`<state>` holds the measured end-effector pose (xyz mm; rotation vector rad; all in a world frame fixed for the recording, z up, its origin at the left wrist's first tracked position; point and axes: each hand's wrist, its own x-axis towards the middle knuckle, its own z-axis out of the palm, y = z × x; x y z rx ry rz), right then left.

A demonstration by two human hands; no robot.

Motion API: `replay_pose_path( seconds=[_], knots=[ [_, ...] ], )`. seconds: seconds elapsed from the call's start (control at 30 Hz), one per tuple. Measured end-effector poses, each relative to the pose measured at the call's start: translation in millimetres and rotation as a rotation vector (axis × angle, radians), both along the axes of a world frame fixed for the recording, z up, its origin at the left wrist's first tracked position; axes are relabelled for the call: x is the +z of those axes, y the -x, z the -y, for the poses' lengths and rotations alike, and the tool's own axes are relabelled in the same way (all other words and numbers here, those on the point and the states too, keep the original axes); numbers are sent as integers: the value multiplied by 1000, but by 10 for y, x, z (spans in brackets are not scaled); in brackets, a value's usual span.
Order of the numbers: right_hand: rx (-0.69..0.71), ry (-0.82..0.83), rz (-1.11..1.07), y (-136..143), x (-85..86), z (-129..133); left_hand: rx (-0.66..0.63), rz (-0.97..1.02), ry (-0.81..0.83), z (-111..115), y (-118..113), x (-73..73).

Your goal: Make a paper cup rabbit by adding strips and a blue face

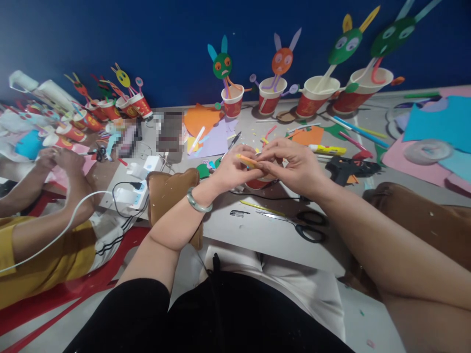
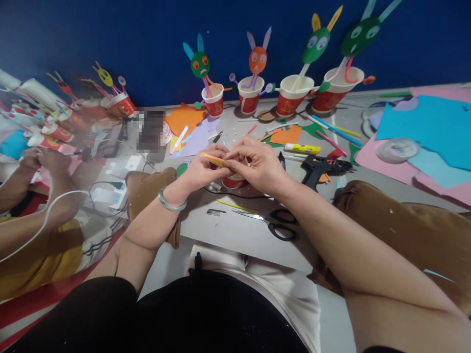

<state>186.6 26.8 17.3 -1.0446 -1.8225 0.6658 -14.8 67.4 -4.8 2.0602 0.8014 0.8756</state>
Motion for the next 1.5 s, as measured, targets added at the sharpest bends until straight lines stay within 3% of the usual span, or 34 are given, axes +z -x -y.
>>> replay_pose_path(
  seconds=[0.2,0.33,0.47,0.7,0.87,1.13,1.5],
  knots=[
    [17,-49,41,-1,23,18,57,-28,-2,42,-8,-4],
    [-97,-148,13,-36,80,33,179,94,-22,14,1,-13],
    [-145,-59,-64,-114,49,-48,263,215,-93,-25,42,16],
    [-88,165,-164,-23,5,-67,277,252,-220,15,35,25],
    [-77,172,-206,-4,-25,-32,267,173,-226,56,42,85],
    [-84,46,-83,-2,-24,4,250,78,-197,3,87,120],
    [-120,193,-253,65,-83,23,339,212,-187,72,12,92]
  ],
)
